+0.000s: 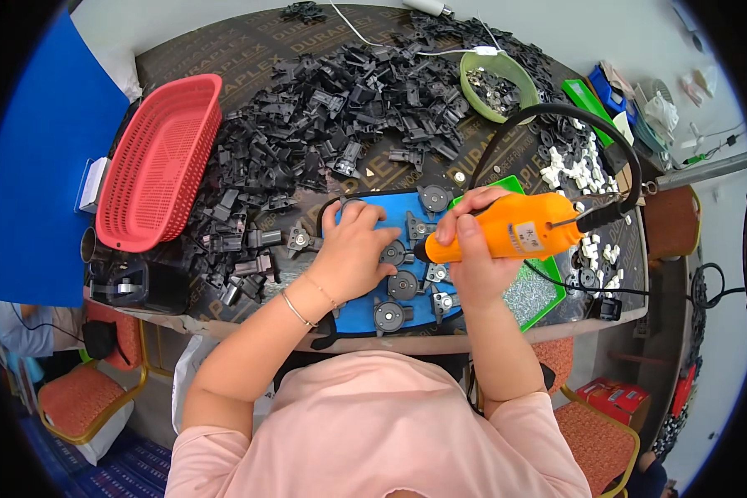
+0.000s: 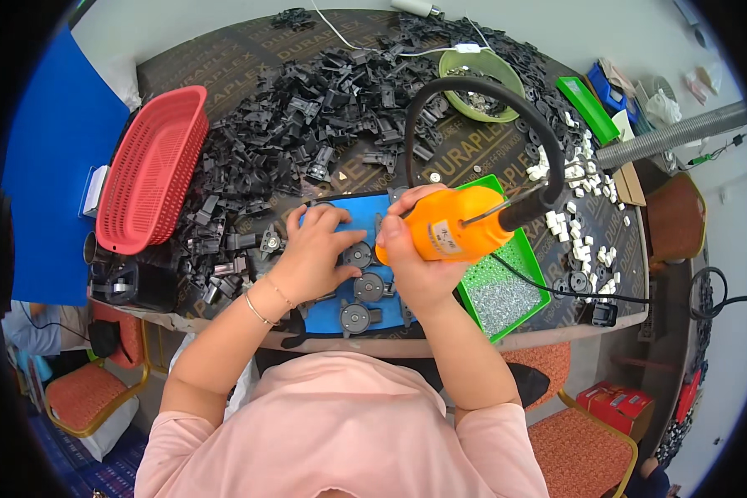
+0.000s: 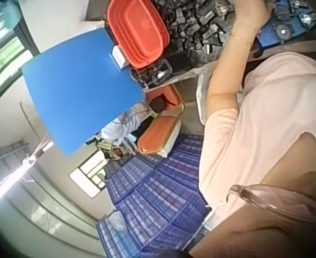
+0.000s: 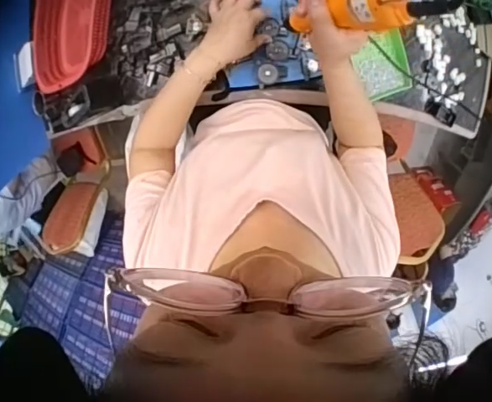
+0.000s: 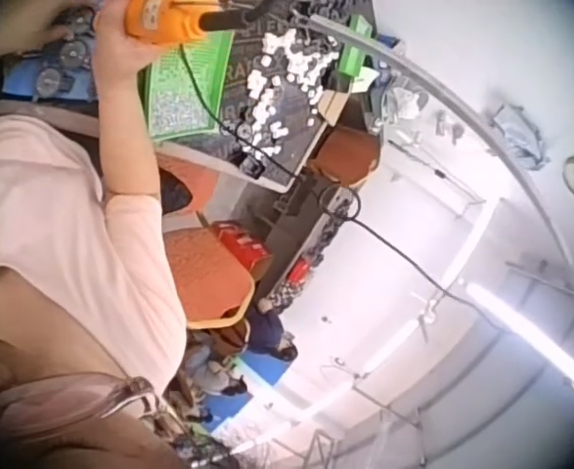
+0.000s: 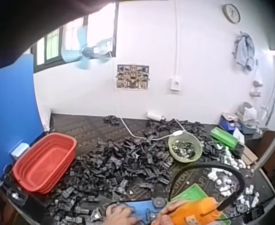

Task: Assembling small mechanical components using an electric screwdriver on a factory workbench.

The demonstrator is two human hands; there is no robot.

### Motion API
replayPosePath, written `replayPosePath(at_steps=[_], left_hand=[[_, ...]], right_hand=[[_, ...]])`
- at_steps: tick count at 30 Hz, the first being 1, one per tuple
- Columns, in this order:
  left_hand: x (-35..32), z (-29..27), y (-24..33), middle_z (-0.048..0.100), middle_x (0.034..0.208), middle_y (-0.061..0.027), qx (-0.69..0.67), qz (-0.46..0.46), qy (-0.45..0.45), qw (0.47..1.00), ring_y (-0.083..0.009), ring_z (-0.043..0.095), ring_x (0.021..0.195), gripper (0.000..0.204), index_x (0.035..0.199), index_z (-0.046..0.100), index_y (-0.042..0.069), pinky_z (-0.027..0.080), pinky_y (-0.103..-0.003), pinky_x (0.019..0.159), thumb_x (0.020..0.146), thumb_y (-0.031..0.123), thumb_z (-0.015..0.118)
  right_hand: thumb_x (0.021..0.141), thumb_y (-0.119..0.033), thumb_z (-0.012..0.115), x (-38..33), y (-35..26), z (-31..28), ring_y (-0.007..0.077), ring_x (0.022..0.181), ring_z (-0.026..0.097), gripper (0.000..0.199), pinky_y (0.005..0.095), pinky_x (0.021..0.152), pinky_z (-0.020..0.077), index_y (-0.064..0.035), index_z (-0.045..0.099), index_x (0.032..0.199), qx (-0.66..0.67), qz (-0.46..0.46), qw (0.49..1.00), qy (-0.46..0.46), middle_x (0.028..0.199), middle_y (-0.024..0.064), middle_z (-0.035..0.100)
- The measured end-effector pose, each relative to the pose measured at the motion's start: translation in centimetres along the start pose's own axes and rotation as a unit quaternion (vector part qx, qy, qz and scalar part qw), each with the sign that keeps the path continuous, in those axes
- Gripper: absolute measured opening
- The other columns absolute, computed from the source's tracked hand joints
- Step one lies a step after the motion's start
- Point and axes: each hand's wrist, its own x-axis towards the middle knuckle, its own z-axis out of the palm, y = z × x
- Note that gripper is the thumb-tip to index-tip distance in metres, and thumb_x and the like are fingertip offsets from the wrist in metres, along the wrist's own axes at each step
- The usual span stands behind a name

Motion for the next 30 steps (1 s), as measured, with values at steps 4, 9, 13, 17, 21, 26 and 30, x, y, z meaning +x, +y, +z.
replayPosePath(at_steps=[4, 9, 13, 17, 21, 26, 30], left_hand=[[0.3, 0.3, -0.2, 0.054, 0.111, -0.0052, 0.01, 0.003, -0.018, 1.0, -0.0252, 0.044, 0.116, 0.041, 0.098, 0.072, 0.014, 0.022, -0.056, 0.103, 0.058, 0.022, 0.081], [0.5, 0.4, -0.4, 0.054, 0.111, -0.0041, 0.009, -0.001, -0.025, 1.0, -0.0248, 0.044, 0.115, 0.039, 0.097, 0.072, 0.016, 0.022, -0.056, 0.103, 0.059, 0.022, 0.081], [0.4, 0.3, 0.0, 0.054, 0.112, -0.0039, -0.005, -0.004, -0.004, 1.0, -0.0247, 0.044, 0.115, 0.034, 0.094, 0.073, 0.017, 0.021, -0.057, 0.103, 0.06, 0.02, 0.08], [0.3, 0.3, 0.0, 0.054, 0.114, -0.003, -0.05, 0.033, 0.029, 0.998, -0.0247, 0.044, 0.115, 0.024, 0.084, 0.071, 0.017, 0.02, -0.057, 0.103, 0.062, 0.016, 0.078], [0.3, 0.9, -0.1, 0.056, 0.11, 0.0003, -0.057, 0.04, 0.055, 0.996, -0.0234, 0.046, 0.112, 0.014, 0.075, 0.07, 0.016, 0.019, -0.057, 0.103, 0.063, 0.014, 0.076], [0.1, 1.4, 0.0, 0.059, 0.105, 0.0027, -0.08, 0.02, 0.062, 0.995, -0.0222, 0.047, 0.11, 0.01, 0.072, 0.07, 0.015, 0.019, -0.056, 0.102, 0.064, 0.014, 0.076], [0.1, 1.4, 0.2, 0.06, 0.104, 0.0031, -0.093, 0.009, 0.061, 0.994, -0.0217, 0.048, 0.109, 0.011, 0.071, 0.069, 0.015, 0.018, -0.056, 0.101, 0.064, 0.015, 0.077]], right_hand=[[0.082, 0.007, 0.055, -0.1, 0.7, -0.1, 0.0165, 0.062, 0.055, 0.025, 0.0307, 0.058, 0.0491, -0.0028, 0.045, 0.103, 0.004, 0.016, 1.0, -0.002, 0.093, 0.0115, 0.05], [0.082, 0.009, 0.054, -0.2, 0.9, -0.3, 0.0168, 0.062, 0.056, 0.026, 0.0305, 0.058, 0.049, -0.0026, 0.045, 0.103, -0.005, 0.009, 1.0, -0.005, 0.093, 0.0115, 0.05], [0.082, 0.005, 0.054, 0.0, 0.1, -0.1, 0.0173, 0.061, 0.055, 0.024, 0.0313, 0.058, 0.049, -0.0028, 0.044, 0.103, 0.022, 0.004, 1.0, 0.01, 0.091, 0.0114, 0.05], [0.083, -0.001, 0.056, 0.1, -0.7, -0.1, 0.0175, 0.06, 0.055, 0.022, 0.0323, 0.057, 0.049, -0.0031, 0.044, 0.102, 0.053, -0.009, 0.998, 0.022, 0.091, 0.0113, 0.05], [0.084, -0.003, 0.057, 0.2, -1.3, -0.1, 0.0174, 0.059, 0.055, 0.022, 0.0323, 0.057, 0.0489, -0.0034, 0.044, 0.102, 0.058, -0.021, 0.998, 0.021, 0.091, 0.0111, 0.05], [0.085, -0.006, 0.058, 0.1, -1.5, 0.1, 0.0174, 0.059, 0.054, 0.023, 0.0325, 0.057, 0.049, -0.0034, 0.044, 0.102, 0.051, -0.029, 0.998, 0.017, 0.09, 0.0108, 0.05], [0.084, -0.006, 0.058, 0.0, -1.6, 0.1, 0.0174, 0.059, 0.054, 0.023, 0.0323, 0.057, 0.0489, -0.0035, 0.044, 0.102, 0.043, -0.034, 0.998, 0.018, 0.091, 0.0107, 0.05]])
